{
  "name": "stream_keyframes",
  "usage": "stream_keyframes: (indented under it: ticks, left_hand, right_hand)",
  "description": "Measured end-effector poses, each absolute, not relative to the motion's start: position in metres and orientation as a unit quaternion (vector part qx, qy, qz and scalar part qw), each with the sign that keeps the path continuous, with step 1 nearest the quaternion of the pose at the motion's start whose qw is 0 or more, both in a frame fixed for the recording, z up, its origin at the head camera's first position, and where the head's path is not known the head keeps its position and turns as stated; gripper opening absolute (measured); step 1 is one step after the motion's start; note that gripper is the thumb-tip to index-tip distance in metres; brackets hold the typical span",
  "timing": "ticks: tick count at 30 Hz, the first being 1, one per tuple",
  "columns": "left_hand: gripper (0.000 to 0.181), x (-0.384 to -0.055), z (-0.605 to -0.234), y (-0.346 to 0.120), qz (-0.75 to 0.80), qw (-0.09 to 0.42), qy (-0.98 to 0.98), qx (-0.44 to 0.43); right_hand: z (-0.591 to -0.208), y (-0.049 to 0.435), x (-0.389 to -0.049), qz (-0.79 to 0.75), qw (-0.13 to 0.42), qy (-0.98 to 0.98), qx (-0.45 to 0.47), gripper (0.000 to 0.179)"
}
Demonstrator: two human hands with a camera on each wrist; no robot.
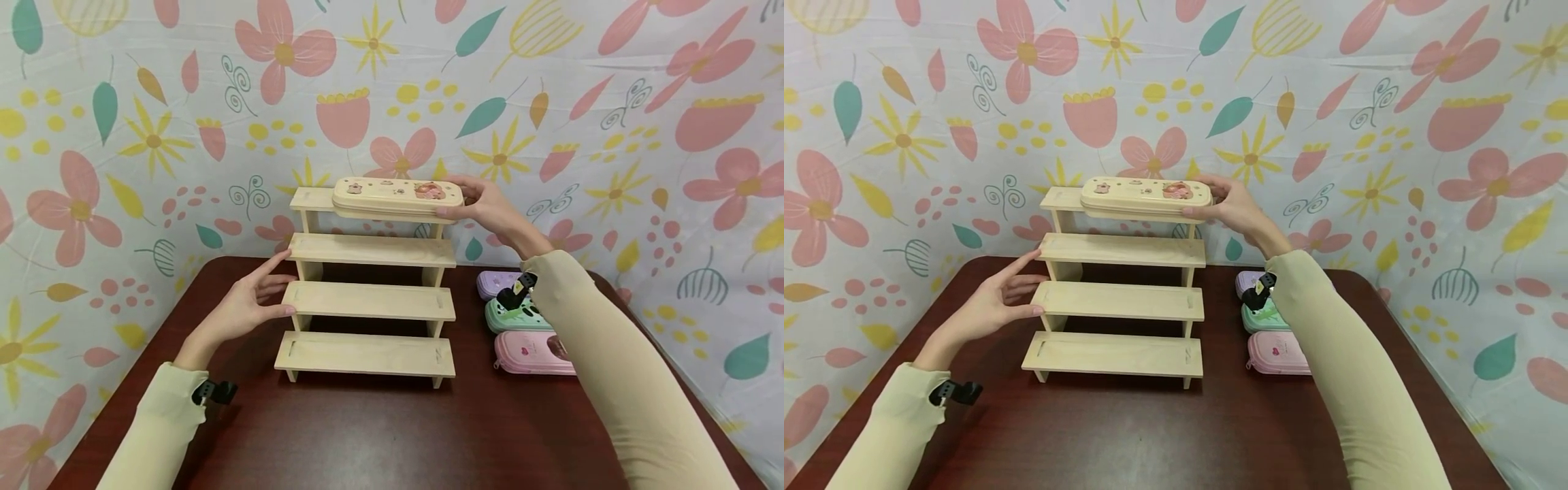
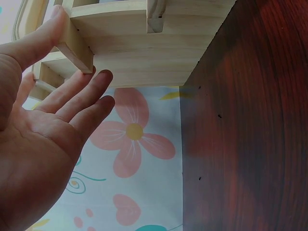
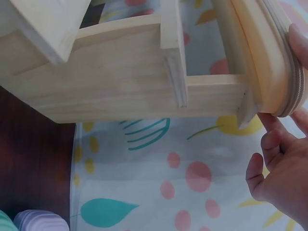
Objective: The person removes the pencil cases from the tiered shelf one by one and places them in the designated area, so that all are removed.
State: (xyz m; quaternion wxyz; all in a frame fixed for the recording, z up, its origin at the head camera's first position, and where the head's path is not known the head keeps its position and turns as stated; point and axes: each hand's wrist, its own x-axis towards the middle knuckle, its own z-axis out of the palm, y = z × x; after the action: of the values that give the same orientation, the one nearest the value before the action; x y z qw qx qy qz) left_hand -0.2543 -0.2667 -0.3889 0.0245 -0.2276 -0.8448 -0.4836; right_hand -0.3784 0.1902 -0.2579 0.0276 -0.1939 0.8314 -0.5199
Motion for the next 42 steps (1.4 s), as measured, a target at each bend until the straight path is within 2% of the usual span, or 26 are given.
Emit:
stream_keyframes:
  ticks: [10,17,28,42]
  left_hand:
    - [0.101,-0.254,-0.388,-0.267,-0.484,0.020,-0.844,-0.229]
    - [0.101,-0.253,-0.389,-0.268,-0.484,0.022,-0.844,-0.229]
    - [0.102,-0.254,-0.386,-0.266,-0.489,0.016,-0.842,-0.227]
    - [0.103,-0.254,-0.388,-0.266,-0.484,0.030,-0.843,-0.233]
  right_hand:
    - [-0.264,0.207,-0.366,-0.533,-0.009,0.820,-0.211,0.063]
    - [-0.270,0.215,-0.353,-0.540,-0.010,0.813,-0.215,0.064]
    - [-0.282,0.237,-0.324,-0.575,-0.017,0.789,-0.216,0.062]
    - [-0.305,0.273,-0.282,-0.545,-0.047,0.809,-0.213,0.064]
